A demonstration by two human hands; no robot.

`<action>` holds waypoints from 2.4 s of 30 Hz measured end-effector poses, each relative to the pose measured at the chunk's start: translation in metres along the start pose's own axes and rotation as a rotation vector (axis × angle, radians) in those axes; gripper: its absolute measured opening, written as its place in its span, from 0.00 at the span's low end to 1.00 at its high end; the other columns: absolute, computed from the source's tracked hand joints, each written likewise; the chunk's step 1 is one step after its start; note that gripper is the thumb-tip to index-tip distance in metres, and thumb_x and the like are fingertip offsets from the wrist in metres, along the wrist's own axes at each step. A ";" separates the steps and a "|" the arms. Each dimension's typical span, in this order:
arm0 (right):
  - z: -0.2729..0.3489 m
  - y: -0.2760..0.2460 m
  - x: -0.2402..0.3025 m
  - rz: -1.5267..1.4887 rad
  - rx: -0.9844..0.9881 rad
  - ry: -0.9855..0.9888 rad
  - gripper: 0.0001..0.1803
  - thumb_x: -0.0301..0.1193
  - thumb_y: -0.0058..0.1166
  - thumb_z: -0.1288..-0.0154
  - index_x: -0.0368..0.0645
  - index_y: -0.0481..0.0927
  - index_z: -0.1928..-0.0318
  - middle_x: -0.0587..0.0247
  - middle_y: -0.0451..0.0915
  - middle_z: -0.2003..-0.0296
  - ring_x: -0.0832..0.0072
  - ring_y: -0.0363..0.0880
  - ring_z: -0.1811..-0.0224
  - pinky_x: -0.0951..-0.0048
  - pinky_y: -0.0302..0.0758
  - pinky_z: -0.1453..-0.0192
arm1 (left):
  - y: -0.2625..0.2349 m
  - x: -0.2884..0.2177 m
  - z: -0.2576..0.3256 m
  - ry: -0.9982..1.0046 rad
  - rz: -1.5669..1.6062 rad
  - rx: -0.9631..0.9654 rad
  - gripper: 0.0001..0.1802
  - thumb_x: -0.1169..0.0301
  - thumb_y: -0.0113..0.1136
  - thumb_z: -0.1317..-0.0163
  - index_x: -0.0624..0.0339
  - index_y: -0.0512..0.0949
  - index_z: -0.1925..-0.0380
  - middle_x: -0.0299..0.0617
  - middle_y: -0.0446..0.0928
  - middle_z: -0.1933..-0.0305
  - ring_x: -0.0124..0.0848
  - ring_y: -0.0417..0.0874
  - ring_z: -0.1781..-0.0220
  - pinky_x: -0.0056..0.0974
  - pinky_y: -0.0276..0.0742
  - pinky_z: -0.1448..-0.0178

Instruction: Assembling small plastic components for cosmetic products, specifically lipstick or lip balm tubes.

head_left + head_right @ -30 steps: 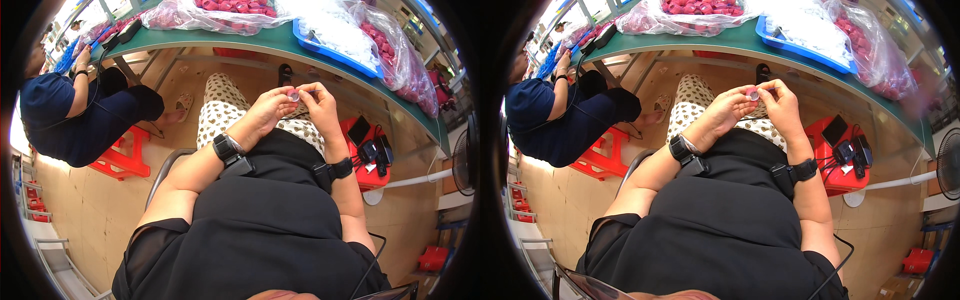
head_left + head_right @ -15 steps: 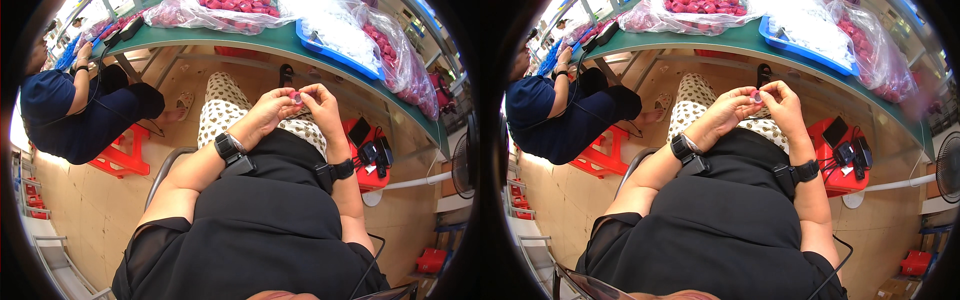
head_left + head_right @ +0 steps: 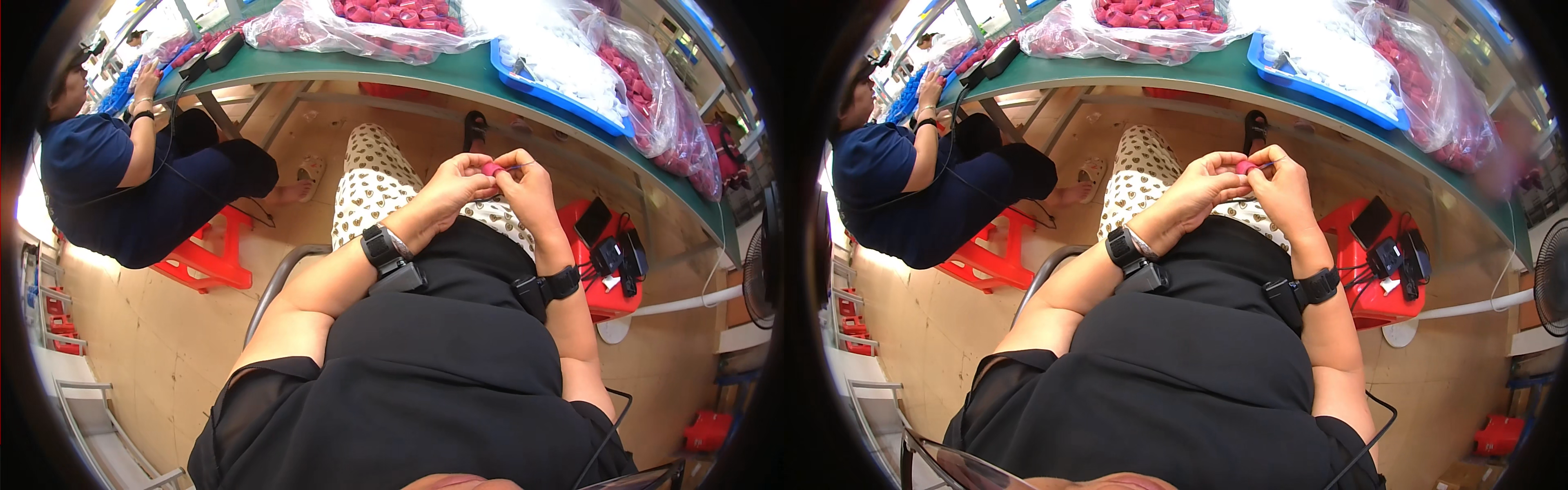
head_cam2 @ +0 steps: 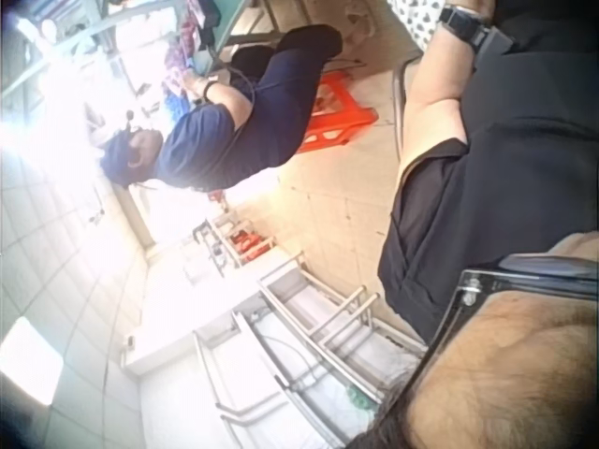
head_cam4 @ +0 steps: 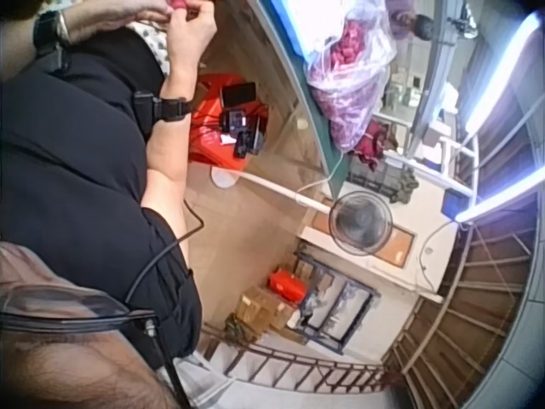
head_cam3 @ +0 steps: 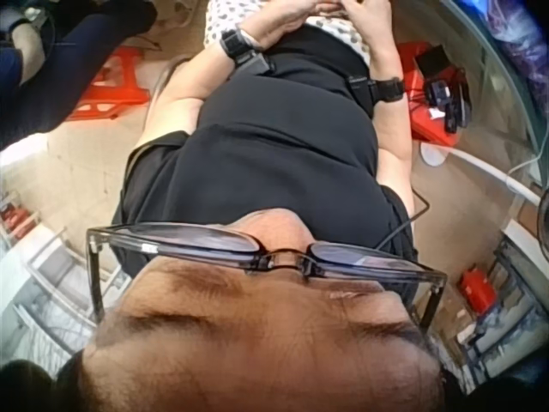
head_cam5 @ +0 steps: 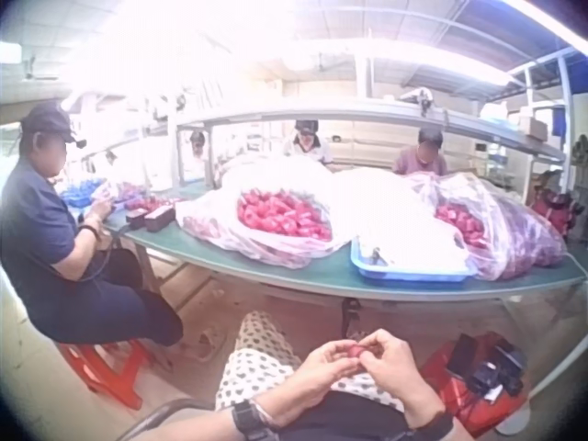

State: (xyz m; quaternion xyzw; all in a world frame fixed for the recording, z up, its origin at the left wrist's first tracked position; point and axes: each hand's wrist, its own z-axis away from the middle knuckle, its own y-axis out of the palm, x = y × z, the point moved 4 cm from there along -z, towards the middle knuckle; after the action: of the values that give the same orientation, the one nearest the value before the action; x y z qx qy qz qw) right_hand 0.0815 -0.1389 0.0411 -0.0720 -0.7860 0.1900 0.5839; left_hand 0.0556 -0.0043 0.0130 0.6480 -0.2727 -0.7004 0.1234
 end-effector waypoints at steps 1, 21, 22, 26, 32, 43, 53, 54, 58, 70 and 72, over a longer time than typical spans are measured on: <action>-0.001 0.000 -0.001 -0.027 0.007 0.003 0.07 0.25 0.54 0.44 0.36 0.79 0.64 0.62 0.80 0.76 0.80 0.78 0.73 0.76 0.75 0.67 | 0.000 -0.001 0.000 0.000 -0.007 -0.003 0.20 0.80 0.58 0.41 0.70 0.68 0.48 0.47 0.74 0.50 0.34 0.79 0.50 0.36 0.78 0.42; -0.008 -0.035 0.034 -0.295 -0.064 -0.179 0.18 0.25 0.58 0.37 0.38 0.74 0.47 0.63 0.79 0.63 0.83 0.77 0.62 0.81 0.74 0.56 | 0.004 -0.193 -0.056 0.577 -0.503 -0.181 0.28 0.68 0.65 0.42 0.62 0.67 0.43 0.48 0.76 0.48 0.34 0.78 0.47 0.40 0.74 0.44; -0.011 -0.043 0.033 -0.292 -0.114 -0.176 0.17 0.25 0.58 0.37 0.38 0.75 0.47 0.64 0.79 0.63 0.83 0.77 0.63 0.81 0.74 0.57 | 0.010 -0.217 -0.060 0.522 -0.505 -0.261 0.36 0.65 0.65 0.41 0.61 0.60 0.35 0.52 0.72 0.42 0.36 0.75 0.44 0.43 0.72 0.41; -0.023 -0.066 0.043 -0.368 -0.310 -0.251 0.11 0.27 0.56 0.35 0.37 0.77 0.54 0.66 0.80 0.64 0.83 0.78 0.65 0.82 0.74 0.62 | -0.025 -0.267 -0.093 0.880 -1.217 -0.593 0.29 0.66 0.64 0.43 0.68 0.70 0.43 0.51 0.76 0.47 0.36 0.77 0.47 0.36 0.74 0.44; -0.060 -0.150 0.024 -0.196 -0.677 -0.390 0.06 0.25 0.54 0.35 0.36 0.78 0.60 0.67 0.79 0.69 0.82 0.77 0.68 0.80 0.73 0.63 | 0.036 -0.178 -0.110 0.680 -1.159 -0.039 0.15 0.69 0.59 0.38 0.66 0.79 0.54 0.43 0.82 0.58 0.28 0.80 0.55 0.32 0.75 0.49; -0.162 -0.286 -0.005 0.950 -0.435 -0.105 0.17 0.27 0.47 0.44 0.42 0.81 0.54 0.46 0.81 0.57 0.54 0.79 0.51 0.59 0.74 0.46 | 0.099 -0.088 -0.171 0.596 -1.515 0.040 0.15 0.69 0.53 0.40 0.63 0.80 0.56 0.54 0.81 0.58 0.45 0.82 0.54 0.40 0.75 0.46; -0.174 -0.263 -0.005 1.393 -0.179 0.166 0.19 0.27 0.44 0.39 0.45 0.76 0.47 0.52 0.70 0.43 0.54 0.72 0.41 0.54 0.70 0.39 | 0.088 -0.101 -0.202 0.318 -1.666 -0.054 0.12 0.71 0.56 0.50 0.66 0.83 0.69 0.58 0.81 0.62 0.50 0.83 0.56 0.43 0.77 0.50; -0.173 -0.266 -0.008 1.390 -0.188 0.172 0.19 0.27 0.44 0.39 0.45 0.76 0.47 0.52 0.70 0.43 0.54 0.72 0.41 0.54 0.70 0.39 | 0.091 -0.102 -0.204 0.324 -1.670 -0.046 0.12 0.71 0.56 0.50 0.66 0.83 0.69 0.58 0.81 0.62 0.50 0.83 0.56 0.43 0.77 0.50; -0.175 -0.276 -0.010 1.369 -0.284 0.114 0.17 0.25 0.44 0.39 0.42 0.76 0.50 0.47 0.74 0.46 0.52 0.74 0.43 0.55 0.72 0.41 | 0.093 -0.104 -0.202 0.174 -1.641 -0.128 0.13 0.70 0.67 0.52 0.62 0.84 0.65 0.47 0.84 0.66 0.35 0.83 0.62 0.35 0.77 0.54; -0.158 -0.283 0.019 0.413 -0.631 -0.085 0.16 0.30 0.58 0.44 0.40 0.79 0.54 0.64 0.82 0.68 0.75 0.81 0.69 0.75 0.77 0.66 | 0.089 -0.118 -0.157 0.217 -0.566 -0.008 0.14 0.74 0.61 0.39 0.70 0.76 0.55 0.46 0.78 0.57 0.31 0.81 0.58 0.30 0.79 0.55; -0.146 -0.257 0.035 -0.262 -0.382 -0.102 0.13 0.29 0.55 0.40 0.41 0.79 0.54 0.68 0.82 0.68 0.79 0.78 0.70 0.78 0.73 0.70 | 0.093 -0.122 -0.138 0.223 -0.470 0.083 0.14 0.72 0.62 0.38 0.69 0.76 0.56 0.44 0.78 0.57 0.30 0.81 0.58 0.29 0.78 0.55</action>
State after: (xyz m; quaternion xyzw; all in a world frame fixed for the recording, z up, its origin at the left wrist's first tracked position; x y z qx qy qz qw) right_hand 0.2362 -0.3317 0.2062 -0.0686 -0.8389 -0.0362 0.5388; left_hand 0.1889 -0.0471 0.1641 0.7712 -0.1280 -0.6223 -0.0401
